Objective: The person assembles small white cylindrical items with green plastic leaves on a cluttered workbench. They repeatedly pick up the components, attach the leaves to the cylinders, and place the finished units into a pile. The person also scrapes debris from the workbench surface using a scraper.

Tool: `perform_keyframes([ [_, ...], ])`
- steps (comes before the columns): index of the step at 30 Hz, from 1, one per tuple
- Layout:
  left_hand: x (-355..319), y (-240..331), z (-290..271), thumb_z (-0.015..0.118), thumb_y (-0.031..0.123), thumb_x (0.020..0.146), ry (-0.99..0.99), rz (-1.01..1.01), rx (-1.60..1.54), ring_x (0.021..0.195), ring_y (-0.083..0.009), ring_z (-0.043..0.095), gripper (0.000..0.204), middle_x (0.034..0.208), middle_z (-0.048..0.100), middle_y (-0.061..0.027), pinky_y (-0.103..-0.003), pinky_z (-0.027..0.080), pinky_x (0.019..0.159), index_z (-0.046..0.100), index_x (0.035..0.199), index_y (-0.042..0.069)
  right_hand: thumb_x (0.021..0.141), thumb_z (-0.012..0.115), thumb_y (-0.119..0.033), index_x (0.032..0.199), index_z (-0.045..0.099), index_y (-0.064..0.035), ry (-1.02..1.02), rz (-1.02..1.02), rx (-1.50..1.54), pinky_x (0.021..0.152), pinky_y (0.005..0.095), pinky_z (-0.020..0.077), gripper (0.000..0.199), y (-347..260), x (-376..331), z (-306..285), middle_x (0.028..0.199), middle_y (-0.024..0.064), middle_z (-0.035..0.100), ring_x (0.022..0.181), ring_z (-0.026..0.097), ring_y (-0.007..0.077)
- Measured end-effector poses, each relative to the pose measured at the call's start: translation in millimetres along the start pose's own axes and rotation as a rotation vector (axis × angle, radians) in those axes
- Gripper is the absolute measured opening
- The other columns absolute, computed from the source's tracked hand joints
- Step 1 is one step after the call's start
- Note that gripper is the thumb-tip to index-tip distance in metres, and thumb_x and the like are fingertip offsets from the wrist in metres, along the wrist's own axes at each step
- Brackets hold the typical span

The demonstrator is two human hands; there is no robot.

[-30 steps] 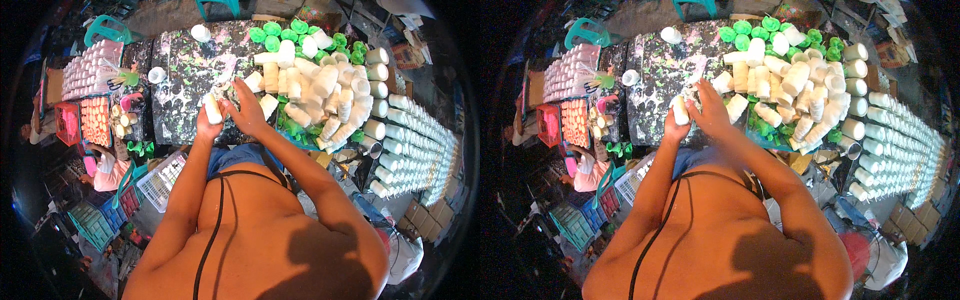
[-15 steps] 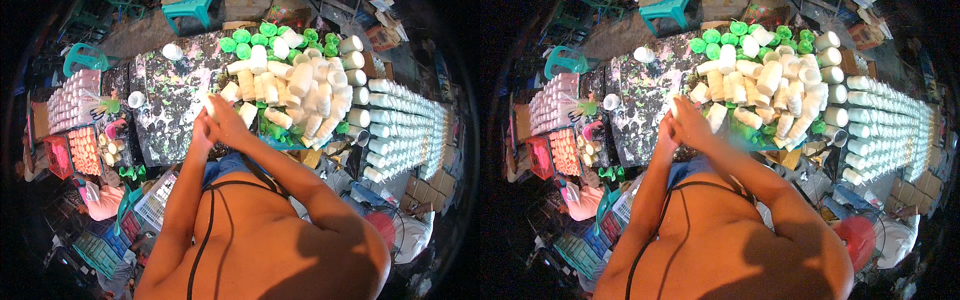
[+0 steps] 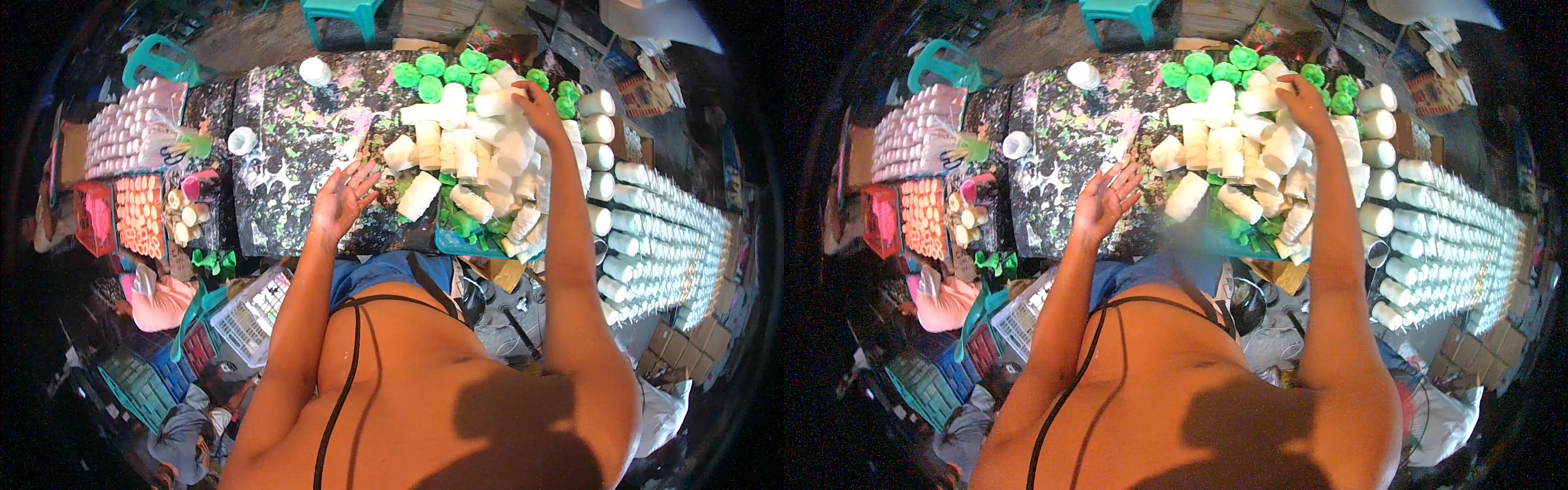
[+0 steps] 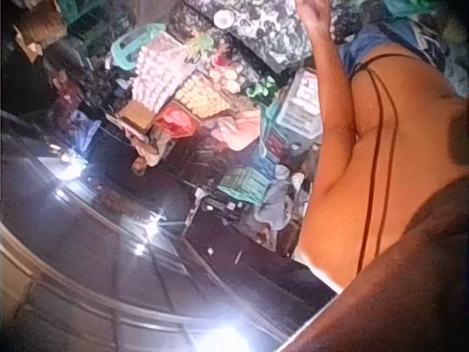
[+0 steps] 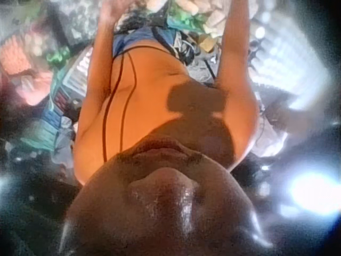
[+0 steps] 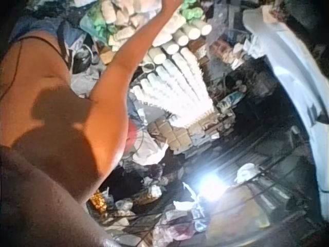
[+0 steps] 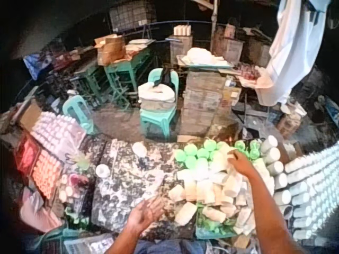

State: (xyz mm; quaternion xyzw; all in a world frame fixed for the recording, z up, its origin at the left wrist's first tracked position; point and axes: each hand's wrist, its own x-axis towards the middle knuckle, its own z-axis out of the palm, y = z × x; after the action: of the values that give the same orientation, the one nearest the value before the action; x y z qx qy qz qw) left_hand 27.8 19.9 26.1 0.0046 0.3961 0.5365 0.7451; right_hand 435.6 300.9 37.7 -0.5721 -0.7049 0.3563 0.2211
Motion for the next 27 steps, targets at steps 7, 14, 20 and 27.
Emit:
perform_keyframes([
  [7, -15.5, 8.5, -28.1, 0.036, 0.043, 0.115, 0.151, 0.054, -0.028, 0.134, -0.0310, 0.061, 0.048, 0.149, 0.061, -0.0127, -0.049, 0.046, 0.110, 0.052, 0.144, 0.008, 0.092, 0.071, -0.025, 0.125, 0.068, -0.0042, -0.116, -0.180, -0.317, 0.106, 0.0439, 0.0495, 0.038, 26.0, 8.0, 15.5, 0.126, 0.0200, 0.070, 0.118, 0.065, 0.0369],
  [14, -16.2, 11.2, -39.0, 0.042, 0.042, 0.113, 0.216, 0.073, -0.054, 0.139, -0.0324, 0.055, 0.050, 0.153, 0.056, -0.0136, -0.051, 0.040, 0.115, 0.050, 0.147, 0.007, 0.094, 0.073, -0.025, 0.121, 0.068, -0.0030, 0.008, -0.321, -0.121, 0.103, 0.0456, 0.0508, 0.035, -70.4, 28.5, 91.5, 0.124, 0.0179, 0.070, 0.117, 0.066, 0.0359],
  [20, -21.3, 3.9, -66.8, 0.045, 0.039, 0.112, 0.270, 0.089, -0.141, 0.131, -0.0284, 0.059, 0.044, 0.147, 0.061, -0.0103, -0.045, 0.044, 0.108, 0.053, 0.144, 0.009, 0.088, 0.082, -0.029, 0.139, 0.056, -0.0039, -0.167, -0.460, -0.010, 0.108, 0.0454, 0.0480, 0.063, -196.5, 41.4, 248.0, 0.135, 0.0202, 0.063, 0.127, 0.060, 0.0385],
  [27, -44.1, 6.9, -78.8, 0.047, 0.043, 0.110, 0.255, 0.133, -0.095, 0.133, -0.0283, 0.060, 0.051, 0.149, 0.060, -0.0104, -0.044, 0.043, 0.108, 0.050, 0.148, 0.010, 0.075, 0.093, -0.031, 0.151, 0.041, 0.0011, -0.060, -0.420, -0.107, 0.107, 0.0515, 0.0493, 0.097, -210.7, 133.9, 367.9, 0.146, 0.0286, 0.053, 0.132, 0.056, 0.0448],
])
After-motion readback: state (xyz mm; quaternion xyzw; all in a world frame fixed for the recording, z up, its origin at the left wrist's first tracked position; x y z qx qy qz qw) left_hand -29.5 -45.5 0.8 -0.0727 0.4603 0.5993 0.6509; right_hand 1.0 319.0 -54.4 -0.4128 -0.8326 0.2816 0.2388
